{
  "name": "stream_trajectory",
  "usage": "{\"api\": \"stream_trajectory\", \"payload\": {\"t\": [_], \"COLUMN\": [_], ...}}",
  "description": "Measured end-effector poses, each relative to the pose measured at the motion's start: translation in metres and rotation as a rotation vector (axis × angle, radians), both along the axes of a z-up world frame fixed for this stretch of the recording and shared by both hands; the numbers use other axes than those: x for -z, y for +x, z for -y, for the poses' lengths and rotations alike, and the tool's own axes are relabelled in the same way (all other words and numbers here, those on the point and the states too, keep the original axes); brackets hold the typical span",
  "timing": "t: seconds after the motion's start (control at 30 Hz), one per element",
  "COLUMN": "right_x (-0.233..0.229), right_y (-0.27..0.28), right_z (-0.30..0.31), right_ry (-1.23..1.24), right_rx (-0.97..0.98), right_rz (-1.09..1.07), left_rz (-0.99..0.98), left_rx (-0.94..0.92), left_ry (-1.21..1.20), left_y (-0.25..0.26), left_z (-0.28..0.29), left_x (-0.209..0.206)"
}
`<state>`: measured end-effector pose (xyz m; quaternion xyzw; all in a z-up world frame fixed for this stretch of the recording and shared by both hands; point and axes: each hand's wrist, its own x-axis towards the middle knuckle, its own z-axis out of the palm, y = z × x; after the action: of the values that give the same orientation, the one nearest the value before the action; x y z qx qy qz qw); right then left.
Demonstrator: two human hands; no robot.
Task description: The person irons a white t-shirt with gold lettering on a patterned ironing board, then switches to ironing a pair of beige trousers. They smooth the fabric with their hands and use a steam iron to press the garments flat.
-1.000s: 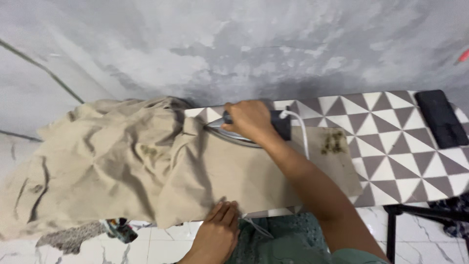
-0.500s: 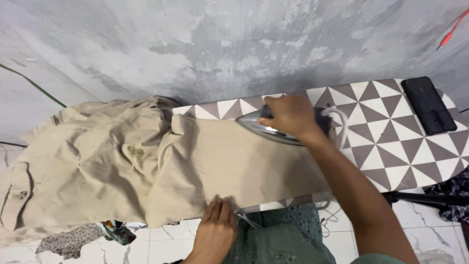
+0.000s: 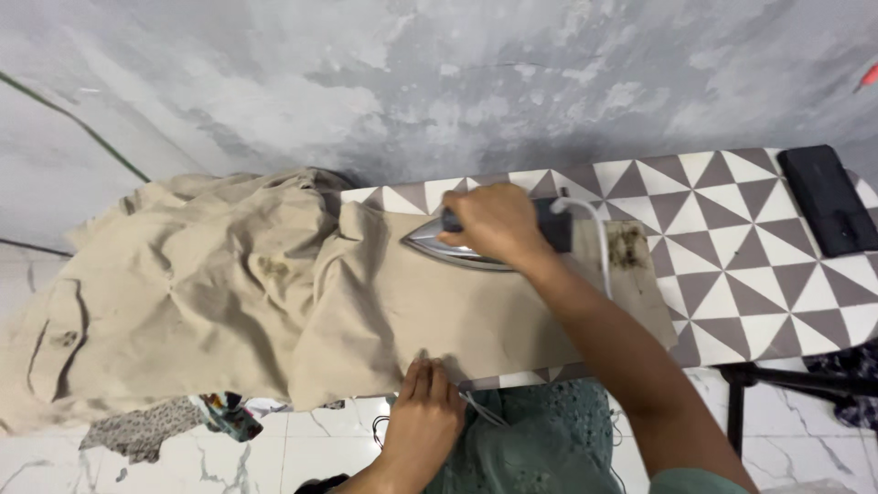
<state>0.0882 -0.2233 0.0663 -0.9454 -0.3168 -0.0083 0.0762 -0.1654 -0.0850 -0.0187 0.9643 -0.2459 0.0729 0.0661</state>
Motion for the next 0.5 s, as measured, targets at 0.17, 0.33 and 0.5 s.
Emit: {"api": "stream_trajectory", "payload": {"t": [0.17,0.33,0.5], "right_x": [-0.001,-0.009,-0.016], "right_y": [0.0,-0.008,-0.035], "right_z": [-0.039,-0.035,-0.02], "right_ry": [0.017,0.015,-0.043], "right_rx": [-0.068,-0.109,-0.229], "right_rz": [-0.021,-0.051,-0.079], "left_rz": [-0.15,-0.142,0.069], "left_rx": [0.021,-0.129,-0.191], "left_ry": [-0.149,-0.224,-0.262], "left_y": [0.012,0.045,0.083], "left_z": [-0.017,-0.059,-0.082], "left_x": [-0.037,-0.084,-0.108]}}
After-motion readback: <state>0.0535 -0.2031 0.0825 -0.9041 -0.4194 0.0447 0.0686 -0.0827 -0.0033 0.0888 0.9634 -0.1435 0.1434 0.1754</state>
